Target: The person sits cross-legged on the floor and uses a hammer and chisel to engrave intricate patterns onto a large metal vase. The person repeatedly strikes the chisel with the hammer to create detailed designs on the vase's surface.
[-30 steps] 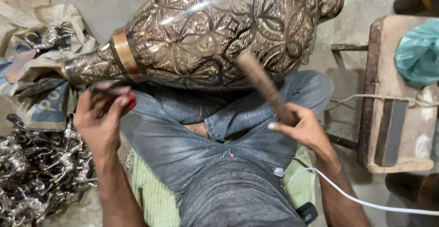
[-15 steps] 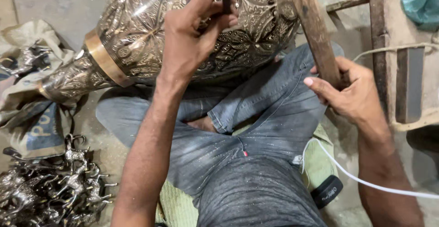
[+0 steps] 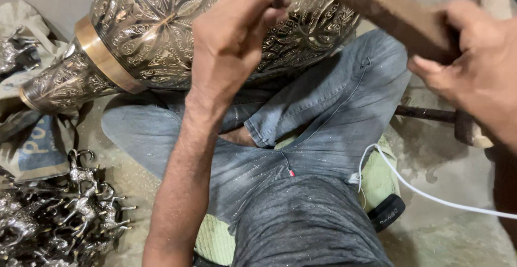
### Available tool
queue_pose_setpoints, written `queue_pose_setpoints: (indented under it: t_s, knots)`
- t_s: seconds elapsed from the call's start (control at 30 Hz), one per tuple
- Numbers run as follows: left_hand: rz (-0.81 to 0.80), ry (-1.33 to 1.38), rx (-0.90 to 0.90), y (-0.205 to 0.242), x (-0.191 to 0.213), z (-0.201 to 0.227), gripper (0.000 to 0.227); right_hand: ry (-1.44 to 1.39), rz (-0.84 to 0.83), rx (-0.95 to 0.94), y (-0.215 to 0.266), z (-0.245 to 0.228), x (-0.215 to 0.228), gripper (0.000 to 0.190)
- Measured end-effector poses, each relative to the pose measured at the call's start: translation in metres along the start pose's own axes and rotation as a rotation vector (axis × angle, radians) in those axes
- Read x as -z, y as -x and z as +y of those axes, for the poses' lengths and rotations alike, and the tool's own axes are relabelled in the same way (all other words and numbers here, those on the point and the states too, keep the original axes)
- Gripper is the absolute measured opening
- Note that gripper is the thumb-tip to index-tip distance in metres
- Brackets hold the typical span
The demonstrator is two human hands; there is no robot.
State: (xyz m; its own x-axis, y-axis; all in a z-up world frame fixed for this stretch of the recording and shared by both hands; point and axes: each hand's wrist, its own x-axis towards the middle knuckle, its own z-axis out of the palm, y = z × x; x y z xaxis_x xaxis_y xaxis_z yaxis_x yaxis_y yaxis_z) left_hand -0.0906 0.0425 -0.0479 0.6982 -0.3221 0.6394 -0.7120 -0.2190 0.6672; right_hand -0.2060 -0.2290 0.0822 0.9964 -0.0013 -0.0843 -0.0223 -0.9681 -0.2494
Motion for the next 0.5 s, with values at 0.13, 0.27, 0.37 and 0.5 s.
queue_pose_setpoints:
  t_s: [0.13, 0.27, 0.37, 0.5]
  knots:
    - [0.089, 0.090, -0.070, 0.003, -0.002, -0.001, 0.035, 0.018, 0.081, -0.051, -0.005, 0.015, -0.017, 0.031]
    - [0.077, 0.060, -0.032, 0.005, -0.002, -0.001, 0.032, -0.287, 0.156, -0.011, 0.000, 0.040, -0.034, 0.030]
    - [0.108, 0.047, -0.085, 0.004, -0.003, -0.002, 0.031, -0.310, 0.133, -0.028, 0.006, 0.050, -0.038, 0.029]
    - [0.096, 0.076, -0.037, 0.007, -0.002, -0.001, 0.024, -0.333, 0.123, -0.030, 0.004, 0.049, -0.036, 0.028]
